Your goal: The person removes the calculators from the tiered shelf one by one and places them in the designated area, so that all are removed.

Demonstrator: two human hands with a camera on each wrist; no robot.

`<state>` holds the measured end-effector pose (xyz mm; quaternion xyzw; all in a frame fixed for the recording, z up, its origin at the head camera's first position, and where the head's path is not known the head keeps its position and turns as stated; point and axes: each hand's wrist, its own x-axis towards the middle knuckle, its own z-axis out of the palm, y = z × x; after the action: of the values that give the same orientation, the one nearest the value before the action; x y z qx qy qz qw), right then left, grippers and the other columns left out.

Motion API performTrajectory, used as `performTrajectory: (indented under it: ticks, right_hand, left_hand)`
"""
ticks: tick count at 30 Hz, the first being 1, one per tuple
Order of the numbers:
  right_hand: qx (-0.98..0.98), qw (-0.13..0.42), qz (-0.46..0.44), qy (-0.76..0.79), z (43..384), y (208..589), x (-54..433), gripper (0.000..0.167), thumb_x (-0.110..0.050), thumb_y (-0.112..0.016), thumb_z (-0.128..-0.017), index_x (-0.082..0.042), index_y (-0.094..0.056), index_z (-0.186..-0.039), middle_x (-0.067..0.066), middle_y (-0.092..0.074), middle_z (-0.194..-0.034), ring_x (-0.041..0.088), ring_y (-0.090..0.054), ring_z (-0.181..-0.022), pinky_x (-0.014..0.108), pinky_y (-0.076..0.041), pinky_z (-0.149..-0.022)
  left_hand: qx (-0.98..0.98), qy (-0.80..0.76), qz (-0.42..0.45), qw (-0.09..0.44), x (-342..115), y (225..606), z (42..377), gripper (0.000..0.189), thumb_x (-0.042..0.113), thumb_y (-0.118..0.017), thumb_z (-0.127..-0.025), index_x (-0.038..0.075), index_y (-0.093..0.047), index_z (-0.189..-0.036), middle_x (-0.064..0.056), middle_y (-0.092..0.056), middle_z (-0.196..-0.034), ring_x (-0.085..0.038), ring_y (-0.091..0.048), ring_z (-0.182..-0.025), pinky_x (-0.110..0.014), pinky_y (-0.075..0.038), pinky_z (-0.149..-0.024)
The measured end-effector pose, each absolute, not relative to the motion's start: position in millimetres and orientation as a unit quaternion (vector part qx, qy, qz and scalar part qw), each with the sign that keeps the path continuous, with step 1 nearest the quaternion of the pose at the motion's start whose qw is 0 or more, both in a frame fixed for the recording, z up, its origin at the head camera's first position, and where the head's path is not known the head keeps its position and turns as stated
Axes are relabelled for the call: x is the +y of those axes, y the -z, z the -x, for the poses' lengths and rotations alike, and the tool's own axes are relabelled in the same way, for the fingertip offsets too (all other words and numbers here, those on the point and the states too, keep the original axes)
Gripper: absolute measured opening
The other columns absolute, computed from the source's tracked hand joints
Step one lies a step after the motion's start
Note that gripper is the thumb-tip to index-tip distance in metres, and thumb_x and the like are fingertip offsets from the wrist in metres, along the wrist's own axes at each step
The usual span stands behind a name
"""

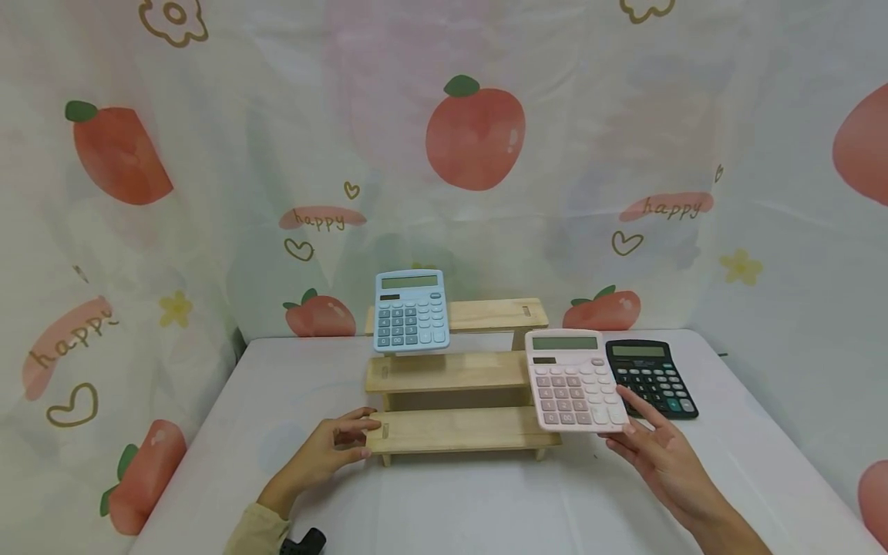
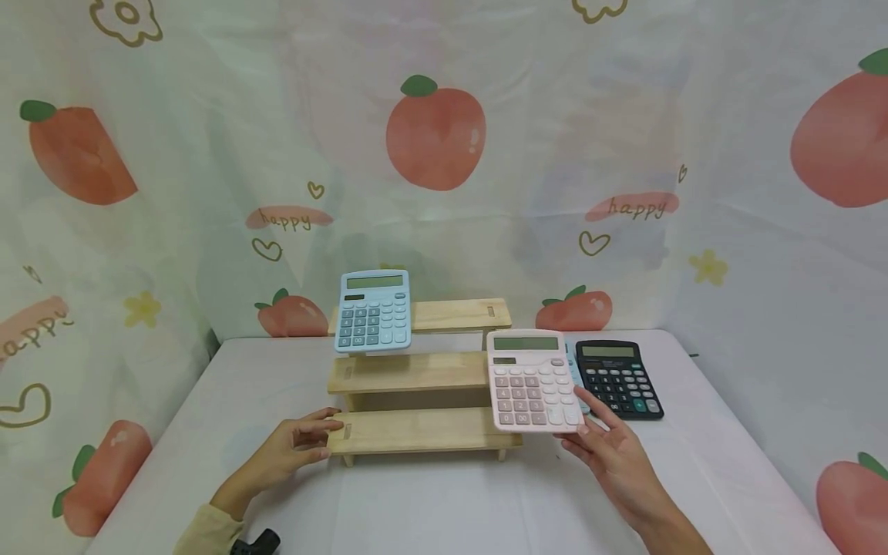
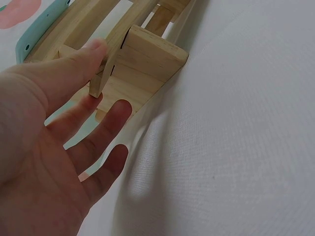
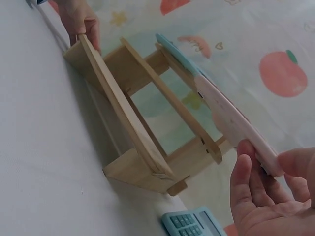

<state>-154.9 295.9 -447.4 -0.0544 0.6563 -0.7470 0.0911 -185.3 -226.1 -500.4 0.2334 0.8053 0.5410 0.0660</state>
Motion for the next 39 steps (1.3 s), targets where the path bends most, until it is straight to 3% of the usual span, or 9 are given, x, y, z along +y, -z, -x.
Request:
performTrajectory:
  ticks: [11, 20, 27, 34, 39]
  right_hand:
    - [0.667, 0.089, 0.042, 0.739, 147.7, 454.1, 315.7, 0.07, -0.018, -0.042, -0.11, -0.011, 0.003, -0.164, -0.03, -0.059, -0.125, -0.001, -0.066, -0.108, 0.017, -0.056, -0.089]
    - [0.672, 0.094, 0.011, 0.735, 143.4, 461.2, 329.6, 0.071, -0.02, -0.044, -0.11, -0.015, 0.002, -0.164, -0.035, -0.054, -0.123, -0.002, -0.066, -0.107, 0.017, -0.056, -0.089]
    - [0.644, 0.092, 0.028, 0.759, 138.9, 468.7, 344.4, 0.069, -0.014, -0.04, -0.11, -0.016, 0.003, -0.164, -0.033, -0.058, -0.124, -0.001, -0.066, -0.108, 0.018, -0.057, -0.089]
    - [0.625, 0.086, 0.038, 0.775, 135.7, 476.2, 353.4, 0.065, -0.009, -0.039, -0.11, -0.022, -0.007, -0.165, -0.031, -0.06, -0.124, 0.001, -0.067, -0.107, 0.019, -0.057, -0.089]
    - [0.611, 0.076, 0.049, 0.787, 130.4, 483.4, 357.6, 0.058, -0.004, -0.037, -0.109, -0.033, -0.026, -0.159, -0.03, -0.061, -0.124, 0.002, -0.068, -0.106, 0.02, -0.058, -0.087]
  left_hand:
    - [0.806, -0.541, -0.23, 0.069, -225.0, 499.2, 185.7, 0.041, 0.013, -0.072, -0.094, -0.003, -0.065, -0.131, -0.033, -0.044, -0.152, 0.01, -0.051, -0.123, -0.027, -0.054, -0.097]
    - [0.813, -0.534, -0.22, 0.076, -226.4, 498.7, 184.7, 0.042, 0.015, -0.073, -0.094, -0.002, -0.065, -0.131, -0.032, -0.043, -0.153, -0.007, -0.061, -0.117, -0.029, -0.054, -0.098]
    - [0.81, -0.538, -0.22, 0.078, -226.0, 499.5, 185.2, 0.043, 0.016, -0.073, -0.094, -0.002, -0.064, -0.132, -0.033, -0.042, -0.153, 0.006, -0.056, -0.118, -0.028, -0.054, -0.097]
    - [0.806, -0.545, -0.217, 0.078, -225.9, 502.1, 186.4, 0.043, 0.015, -0.073, -0.093, 0.0, -0.065, -0.132, -0.03, -0.043, -0.154, 0.011, -0.053, -0.118, -0.022, -0.052, -0.097]
    - [0.805, -0.544, -0.225, 0.074, -225.5, 502.5, 186.6, 0.042, 0.015, -0.072, -0.094, -0.002, -0.064, -0.132, -0.032, -0.043, -0.153, 0.011, -0.053, -0.12, -0.022, -0.053, -0.097]
